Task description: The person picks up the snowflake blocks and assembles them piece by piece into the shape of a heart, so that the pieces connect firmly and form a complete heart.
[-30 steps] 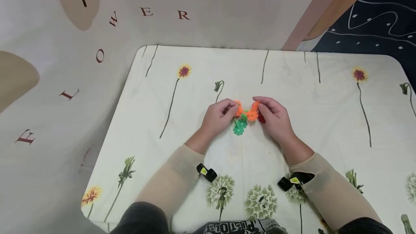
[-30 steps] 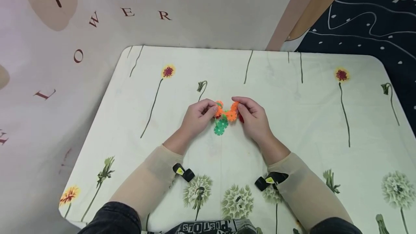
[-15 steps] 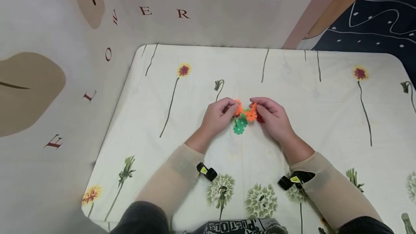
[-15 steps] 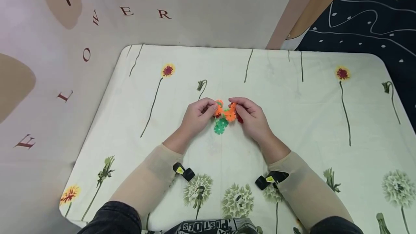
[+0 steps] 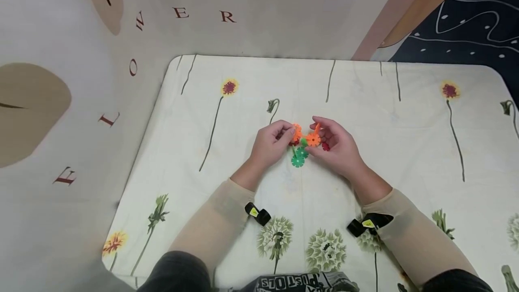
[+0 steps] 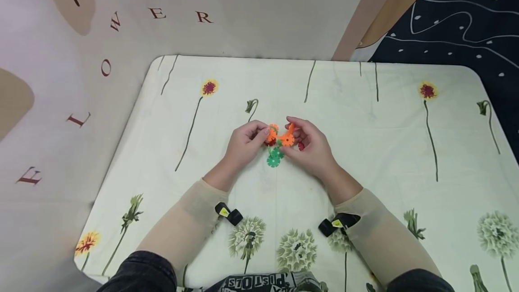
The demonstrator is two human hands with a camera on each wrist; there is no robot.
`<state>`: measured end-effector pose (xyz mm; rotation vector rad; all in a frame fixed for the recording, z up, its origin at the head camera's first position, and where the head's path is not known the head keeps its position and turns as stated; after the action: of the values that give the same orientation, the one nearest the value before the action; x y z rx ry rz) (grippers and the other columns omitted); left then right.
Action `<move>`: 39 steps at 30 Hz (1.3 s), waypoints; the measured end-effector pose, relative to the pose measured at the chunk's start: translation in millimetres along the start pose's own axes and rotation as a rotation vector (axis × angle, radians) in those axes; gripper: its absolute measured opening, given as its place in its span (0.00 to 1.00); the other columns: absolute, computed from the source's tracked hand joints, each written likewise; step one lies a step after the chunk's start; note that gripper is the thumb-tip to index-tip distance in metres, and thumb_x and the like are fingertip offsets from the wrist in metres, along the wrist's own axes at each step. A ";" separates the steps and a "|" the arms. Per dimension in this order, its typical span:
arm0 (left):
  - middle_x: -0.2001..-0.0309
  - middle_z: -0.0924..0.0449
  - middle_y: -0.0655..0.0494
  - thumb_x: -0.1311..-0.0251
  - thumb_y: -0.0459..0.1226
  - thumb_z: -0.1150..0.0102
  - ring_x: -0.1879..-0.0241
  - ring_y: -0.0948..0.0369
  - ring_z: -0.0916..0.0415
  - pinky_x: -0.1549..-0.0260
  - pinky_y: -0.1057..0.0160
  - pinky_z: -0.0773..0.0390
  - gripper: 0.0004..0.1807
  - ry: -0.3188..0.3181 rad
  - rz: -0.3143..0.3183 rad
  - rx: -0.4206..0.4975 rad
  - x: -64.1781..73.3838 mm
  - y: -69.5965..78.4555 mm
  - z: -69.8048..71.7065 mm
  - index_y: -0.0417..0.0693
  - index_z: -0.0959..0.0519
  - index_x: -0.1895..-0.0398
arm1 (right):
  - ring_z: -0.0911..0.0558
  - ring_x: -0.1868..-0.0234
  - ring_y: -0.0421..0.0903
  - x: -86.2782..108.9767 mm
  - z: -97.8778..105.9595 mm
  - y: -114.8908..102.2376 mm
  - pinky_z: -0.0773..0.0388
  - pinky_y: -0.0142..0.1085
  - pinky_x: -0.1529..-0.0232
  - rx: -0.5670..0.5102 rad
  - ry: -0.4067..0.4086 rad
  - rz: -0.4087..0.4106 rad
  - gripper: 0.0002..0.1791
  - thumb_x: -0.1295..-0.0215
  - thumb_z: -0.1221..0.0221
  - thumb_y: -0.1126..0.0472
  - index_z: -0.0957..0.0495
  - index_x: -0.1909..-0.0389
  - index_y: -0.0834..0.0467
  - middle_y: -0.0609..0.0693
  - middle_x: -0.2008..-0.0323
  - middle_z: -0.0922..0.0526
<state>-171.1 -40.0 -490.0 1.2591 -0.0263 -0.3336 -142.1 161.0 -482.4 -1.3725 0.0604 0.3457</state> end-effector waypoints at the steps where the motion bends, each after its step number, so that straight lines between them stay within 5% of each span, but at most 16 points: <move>1: 0.72 0.18 0.56 0.22 0.37 0.40 0.70 0.60 0.25 0.66 0.64 0.25 0.08 0.000 -0.002 0.003 0.1 -0.1 0.0 0.43 0.15 0.60 | 0.24 0.60 0.47 -0.1 0.2 0.3 0.26 0.29 0.65 0.015 0.005 0.000 0.43 0.47 0.26 0.82 0.29 0.28 0.69 0.66 0.44 0.17; 14: 0.70 0.16 0.56 0.22 0.37 0.40 0.69 0.60 0.23 0.65 0.65 0.25 0.08 -0.009 0.023 -0.003 0.2 0.7 -0.2 0.43 0.15 0.59 | 0.24 0.63 0.45 -0.2 0.2 1.1 0.29 0.28 0.67 0.092 0.025 0.033 0.40 0.46 0.24 0.79 0.25 0.30 0.67 0.64 0.47 0.14; 22: 0.72 0.17 0.58 0.20 0.38 0.42 0.71 0.61 0.23 0.64 0.64 0.24 0.10 -0.040 0.030 0.011 0.5 -1.2 -1.3 0.45 0.17 0.62 | 0.23 0.71 0.39 1.2 4.0 -0.1 0.25 0.22 0.67 0.221 0.123 0.156 0.22 0.48 0.22 0.78 0.12 0.51 0.67 0.56 0.66 0.14; 28: 0.73 0.17 0.58 0.20 0.39 0.43 0.72 0.59 0.23 0.65 0.63 0.25 0.11 -0.049 0.026 0.010 0.5 -0.2 -1.3 0.46 0.19 0.64 | 0.25 0.73 0.43 -0.1 4.2 4.0 0.27 0.24 0.70 0.198 0.116 0.166 0.29 0.51 0.24 0.84 0.16 0.45 0.71 0.59 0.70 0.19; 39: 0.70 0.19 0.55 0.26 0.36 0.35 0.71 0.59 0.26 0.68 0.65 0.25 0.04 -0.077 -0.050 -0.028 0.9 2.2 -1.2 0.43 0.17 0.58 | 0.24 0.73 0.44 -0.6 3.8 0.4 0.25 0.26 0.68 0.157 0.066 0.149 0.26 0.43 0.25 0.78 0.16 0.41 0.68 0.55 0.67 0.16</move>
<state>-169.5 -38.6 -488.4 1.2198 -0.0555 -0.4239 -143.4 164.6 -481.9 -1.2267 0.2405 0.4119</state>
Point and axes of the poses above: each hand's wrist, its own x-axis away from the middle knuckle, its own z-axis out of the back of the hand, y = z × x, the point moved 4 cm from there along -x, towards the middle knuckle
